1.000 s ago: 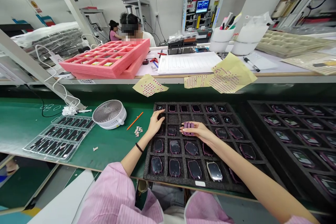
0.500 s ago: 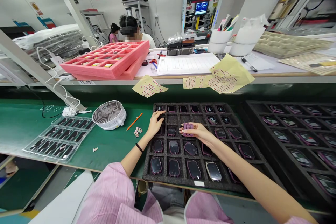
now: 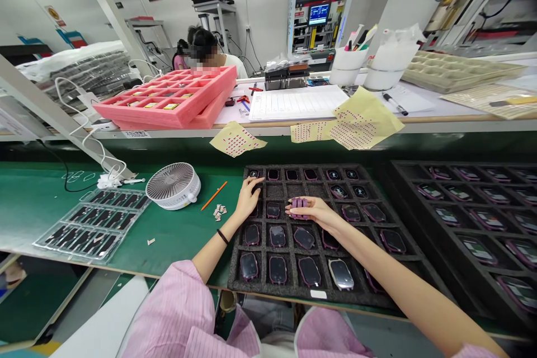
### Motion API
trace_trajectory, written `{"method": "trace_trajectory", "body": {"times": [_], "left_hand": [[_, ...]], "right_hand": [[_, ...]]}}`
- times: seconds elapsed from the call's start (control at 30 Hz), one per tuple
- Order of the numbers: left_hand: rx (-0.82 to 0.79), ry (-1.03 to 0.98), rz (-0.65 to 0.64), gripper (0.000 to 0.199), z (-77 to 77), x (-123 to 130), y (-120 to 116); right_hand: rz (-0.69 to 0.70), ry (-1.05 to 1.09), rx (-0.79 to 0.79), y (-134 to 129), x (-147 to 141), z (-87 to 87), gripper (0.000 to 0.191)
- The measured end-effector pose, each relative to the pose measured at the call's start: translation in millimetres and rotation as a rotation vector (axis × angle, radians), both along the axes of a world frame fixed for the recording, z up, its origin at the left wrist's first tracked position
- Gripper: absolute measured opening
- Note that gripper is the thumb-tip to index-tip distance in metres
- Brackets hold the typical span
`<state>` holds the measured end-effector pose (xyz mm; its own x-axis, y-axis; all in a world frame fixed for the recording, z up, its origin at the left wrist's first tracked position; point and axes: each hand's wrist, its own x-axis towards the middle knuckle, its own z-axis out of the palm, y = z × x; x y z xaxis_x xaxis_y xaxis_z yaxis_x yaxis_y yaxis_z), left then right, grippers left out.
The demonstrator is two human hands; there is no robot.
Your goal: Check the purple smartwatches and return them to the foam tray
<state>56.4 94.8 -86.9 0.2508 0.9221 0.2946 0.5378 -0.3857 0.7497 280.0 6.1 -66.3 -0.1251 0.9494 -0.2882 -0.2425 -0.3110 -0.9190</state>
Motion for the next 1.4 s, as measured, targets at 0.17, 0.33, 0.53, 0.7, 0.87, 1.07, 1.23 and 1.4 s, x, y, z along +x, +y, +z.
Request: {"method": "trace_trajectory", "body": {"times": [0.17, 0.33, 0.53, 0.7, 0.87, 1.07, 1.23, 1.4], "left_hand": [[0.01, 0.024, 0.014, 0.04, -2.2, 3, 2], [0.003, 0.044, 0.014, 0.039, -5.0, 6, 6], [-0.003, 0.056, 0.014, 0.039, -7.7, 4, 8], [-0.006, 0.09, -0.035, 0.048, 2.9, 7, 3], [0.14, 0.061, -0.492, 0.062, 41.2, 23, -25], [0.078, 0.01, -0.811, 0.061, 62.6, 52, -44], [0.162, 0.082, -0.638, 0.054, 55.2, 68, -22], [0.225, 0.298, -0.566, 0.056, 43.4, 83, 3]], "right_hand": [[0.001, 0.006, 0.0, 0, 0, -1.3, 0.045], [0.005, 0.001, 0.005, 0, 0, -2.0, 0.045], [-0.004, 0.01, 0.001, -1, 0, 0.1, 0.045], [-0.006, 0.047, -0.02, 1, 1, 0.8, 0.046], [0.065, 0.126, -0.056, 4, 6, 8.6, 0.048], [0.073, 0.091, 0.038, 3, 8, 14.5, 0.045], [-0.044, 0.053, 0.113, 13, 18, 9.5, 0.048], [-0.257, -0.502, 0.339, 30, 44, -4.0, 0.067]]}}
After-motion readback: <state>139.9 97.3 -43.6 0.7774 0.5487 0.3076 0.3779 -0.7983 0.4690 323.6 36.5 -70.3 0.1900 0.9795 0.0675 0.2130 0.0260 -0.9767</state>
